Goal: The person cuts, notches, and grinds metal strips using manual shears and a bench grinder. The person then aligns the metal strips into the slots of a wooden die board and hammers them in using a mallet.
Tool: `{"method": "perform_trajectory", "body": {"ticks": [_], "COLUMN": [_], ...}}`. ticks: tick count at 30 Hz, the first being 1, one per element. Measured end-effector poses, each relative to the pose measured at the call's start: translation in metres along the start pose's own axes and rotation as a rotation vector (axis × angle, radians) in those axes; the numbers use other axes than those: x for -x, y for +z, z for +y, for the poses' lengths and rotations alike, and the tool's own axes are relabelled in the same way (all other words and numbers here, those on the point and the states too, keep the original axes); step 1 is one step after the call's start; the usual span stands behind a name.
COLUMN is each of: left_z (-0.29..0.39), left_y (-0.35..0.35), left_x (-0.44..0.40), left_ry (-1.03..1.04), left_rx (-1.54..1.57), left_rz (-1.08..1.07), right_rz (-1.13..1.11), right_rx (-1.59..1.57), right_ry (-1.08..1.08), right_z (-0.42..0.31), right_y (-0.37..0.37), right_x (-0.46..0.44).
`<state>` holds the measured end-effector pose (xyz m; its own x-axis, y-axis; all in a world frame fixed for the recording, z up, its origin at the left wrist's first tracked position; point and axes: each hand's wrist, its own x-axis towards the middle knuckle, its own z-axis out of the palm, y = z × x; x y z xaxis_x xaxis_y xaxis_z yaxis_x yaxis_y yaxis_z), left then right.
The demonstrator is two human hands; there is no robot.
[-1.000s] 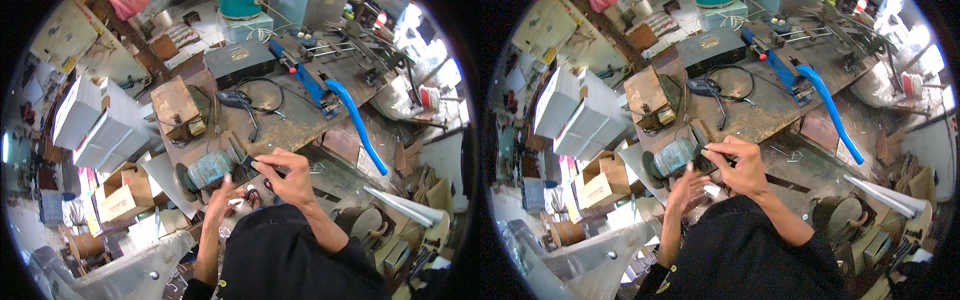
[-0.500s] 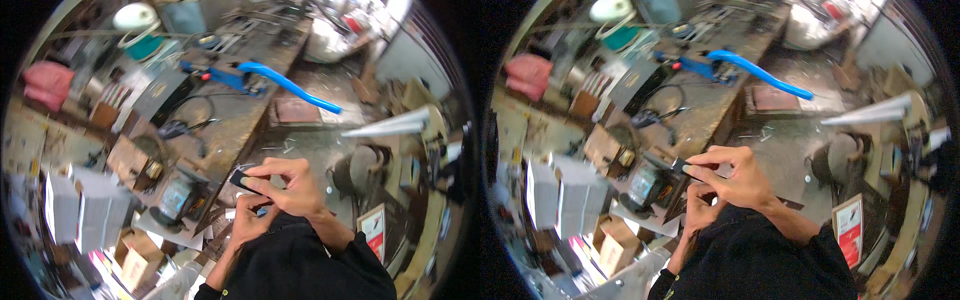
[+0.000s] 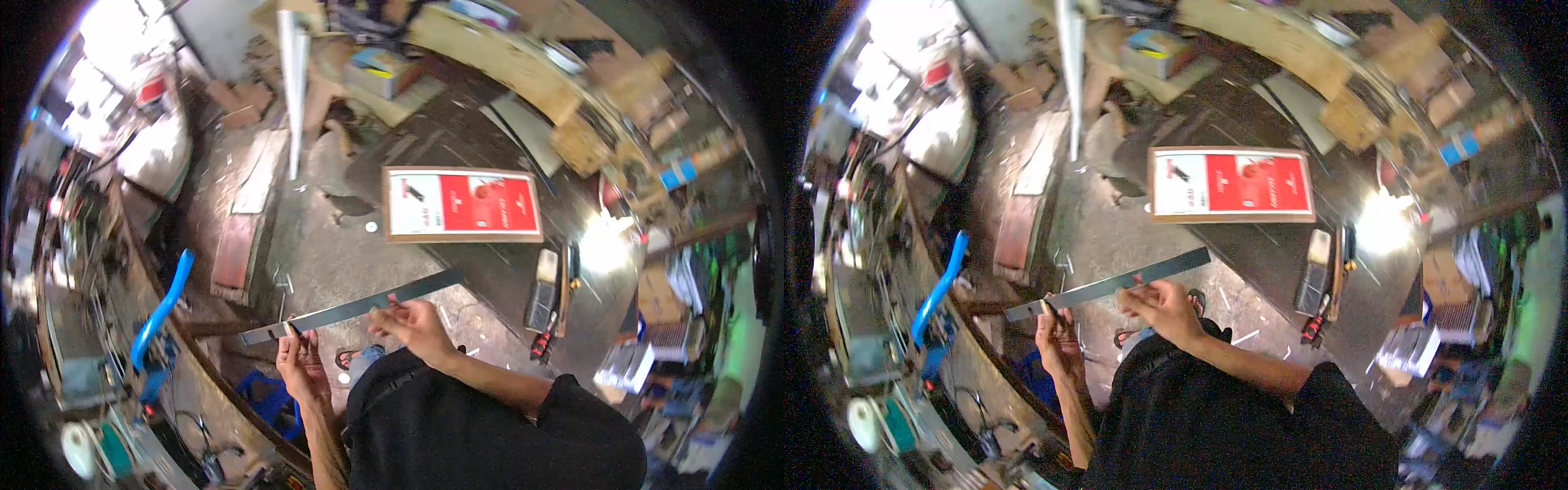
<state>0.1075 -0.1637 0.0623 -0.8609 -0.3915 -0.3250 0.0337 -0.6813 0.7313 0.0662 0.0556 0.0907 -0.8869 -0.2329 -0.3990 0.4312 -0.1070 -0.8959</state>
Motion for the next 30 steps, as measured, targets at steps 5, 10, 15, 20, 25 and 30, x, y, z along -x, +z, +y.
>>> {"method": "perform_trajectory", "body": {"ticks": [5,10,15,20,25,30], "left_z": [-0.061,-0.079,-0.065,-0.115,-0.16,-0.236], "left_y": [0.047,0.087,0.225,0.246,0.266,0.277], "left_x": [-0.003,-0.006,0.03,-0.042,-0.07,-0.085], "left_ry": [-0.157,-0.711,0.368,-0.326,-0.108,0.391], "left_rx": [-0.031,-0.468,-1.481,-1.352,-1.442,-1.381], "left_rz": [-0.229,-0.38,-1.167,-1.472,-1.448,-1.375], "right_rz": [0.372,0.621,0.61,0.667,0.782,1.358], "right_rx": [-0.378,-0.359,-0.257,0.094,0.122,0.88], "right_ry": [-0.17,-0.154,-0.142,-0.115,-0.331,0.031], "right_z": [0.009,0.012,0.021,0.043,0.034,0.081], "right_y": [-0.064,-0.117,-0.141,-0.145,-0.19,-0.262], "right_x": [0.024,0.044,0.05,0.037,0.043,0.053]}}
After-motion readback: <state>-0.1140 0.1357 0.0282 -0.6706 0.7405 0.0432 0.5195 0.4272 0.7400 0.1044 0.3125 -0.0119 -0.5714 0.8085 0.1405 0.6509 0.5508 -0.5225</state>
